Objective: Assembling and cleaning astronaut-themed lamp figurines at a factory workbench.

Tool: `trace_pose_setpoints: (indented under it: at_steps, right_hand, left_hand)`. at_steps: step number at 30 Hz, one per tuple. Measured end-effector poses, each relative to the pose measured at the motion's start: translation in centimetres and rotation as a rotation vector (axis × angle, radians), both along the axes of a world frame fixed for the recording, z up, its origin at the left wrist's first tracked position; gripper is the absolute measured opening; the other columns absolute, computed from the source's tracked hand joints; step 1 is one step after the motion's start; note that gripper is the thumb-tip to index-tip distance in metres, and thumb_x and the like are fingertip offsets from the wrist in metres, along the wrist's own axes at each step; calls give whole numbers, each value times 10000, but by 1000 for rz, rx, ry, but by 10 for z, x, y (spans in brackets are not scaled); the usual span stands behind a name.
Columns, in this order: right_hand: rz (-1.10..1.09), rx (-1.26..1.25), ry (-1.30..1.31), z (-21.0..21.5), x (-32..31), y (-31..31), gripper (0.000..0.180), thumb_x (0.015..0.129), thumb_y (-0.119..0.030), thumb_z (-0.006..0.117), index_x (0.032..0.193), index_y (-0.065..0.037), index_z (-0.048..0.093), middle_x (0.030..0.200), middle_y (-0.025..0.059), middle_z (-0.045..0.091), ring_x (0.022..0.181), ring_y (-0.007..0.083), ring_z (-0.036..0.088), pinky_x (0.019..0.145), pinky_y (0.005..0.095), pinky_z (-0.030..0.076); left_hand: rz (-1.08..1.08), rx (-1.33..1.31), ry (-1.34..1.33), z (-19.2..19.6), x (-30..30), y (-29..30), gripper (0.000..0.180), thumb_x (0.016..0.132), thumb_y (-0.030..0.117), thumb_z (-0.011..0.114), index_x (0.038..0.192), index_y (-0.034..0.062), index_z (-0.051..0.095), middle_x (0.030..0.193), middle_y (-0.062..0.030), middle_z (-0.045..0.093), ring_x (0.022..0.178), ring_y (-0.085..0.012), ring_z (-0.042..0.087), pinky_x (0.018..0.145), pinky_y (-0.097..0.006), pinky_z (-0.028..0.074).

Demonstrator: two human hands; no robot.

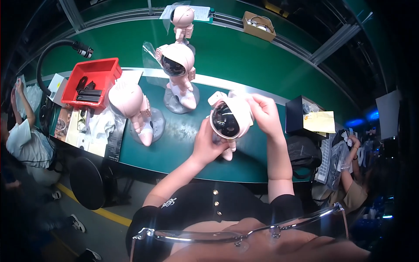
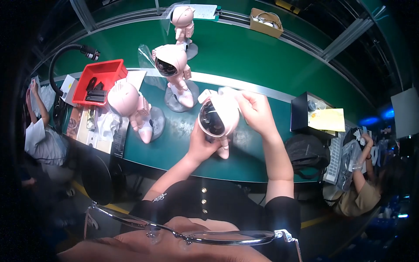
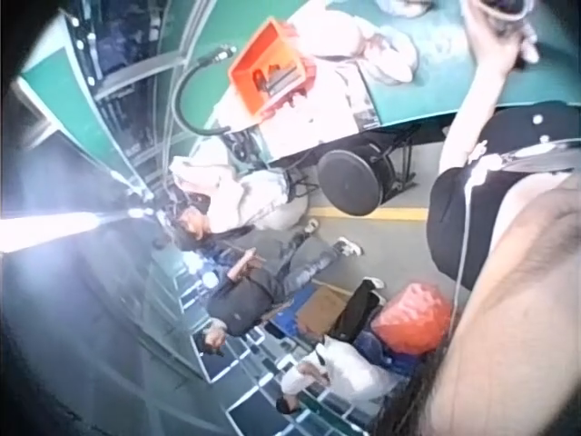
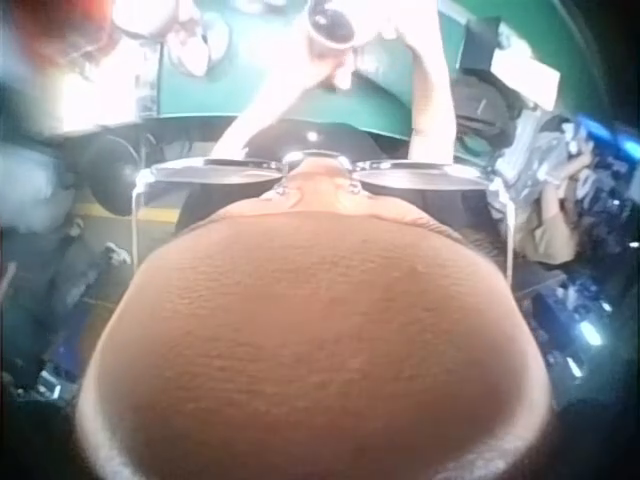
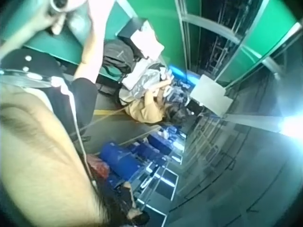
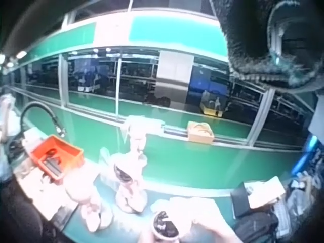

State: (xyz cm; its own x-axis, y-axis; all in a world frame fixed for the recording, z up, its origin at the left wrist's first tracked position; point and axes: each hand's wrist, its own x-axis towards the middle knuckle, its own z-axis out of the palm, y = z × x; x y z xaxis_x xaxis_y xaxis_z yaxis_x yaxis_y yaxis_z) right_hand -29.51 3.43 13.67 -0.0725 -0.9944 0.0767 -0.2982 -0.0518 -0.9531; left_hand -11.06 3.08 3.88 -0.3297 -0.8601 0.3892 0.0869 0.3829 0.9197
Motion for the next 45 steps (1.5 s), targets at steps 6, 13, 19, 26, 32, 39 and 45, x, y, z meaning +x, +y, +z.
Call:
trace_pose_setpoints:
  at_steps: [6,13,19,26,32,39,45]
  right_hand:
    - [-60,-19,-277,-58,-23,27,213,910,-143,528,1017,28,597,907,40,638,818,84,574,733,218,453]
    - [-397,-71,-178,-101,-41,61,235,907,-110,533,1091,33,565,999,72,634,903,118,592,811,240,456]
    - [-508,-106,-262,-128,-52,77,200,904,-72,526,1059,45,573,970,71,630,876,113,588,786,238,458]
    - [-512,-113,-211,-127,-53,73,192,903,-80,535,1047,39,581,957,59,627,861,102,576,773,229,452]
    - [-500,-88,-166,-130,-50,71,194,910,-100,540,1043,36,582,947,56,625,846,95,570,759,228,452]
    - [-521,-95,-117,-137,-51,70,203,901,-102,545,1039,42,581,944,70,628,848,108,579,761,239,458]
    - [-524,-88,-127,-139,-52,70,202,900,-106,547,1036,39,585,947,72,628,854,115,579,772,242,455]
  left_hand:
    - [-18,-43,-35,5,1,0,791,603,159,813,1272,48,406,1145,-133,491,1047,-307,543,848,-373,464]
    - [32,-191,-230,4,23,1,1374,397,427,901,1429,19,91,1361,-215,224,1279,-386,284,1045,-472,287]
    - [-5,-235,-77,35,20,-15,1416,378,544,867,1426,-22,100,1414,-239,199,1329,-382,225,1074,-468,235]
    - [24,-169,30,55,5,-26,1271,487,393,878,1420,-29,125,1370,-242,309,1258,-338,375,1019,-419,356]
    - [7,-251,147,44,0,-28,1232,518,296,875,1418,-37,101,1339,-219,326,1201,-311,444,994,-390,403]
    - [10,-350,245,35,-8,-30,1212,541,262,866,1421,-30,86,1247,-181,358,1229,-330,394,1036,-421,352]
    - [50,-334,215,36,-3,-28,1223,533,329,871,1418,-36,109,1269,-205,367,1227,-340,391,1034,-428,341]
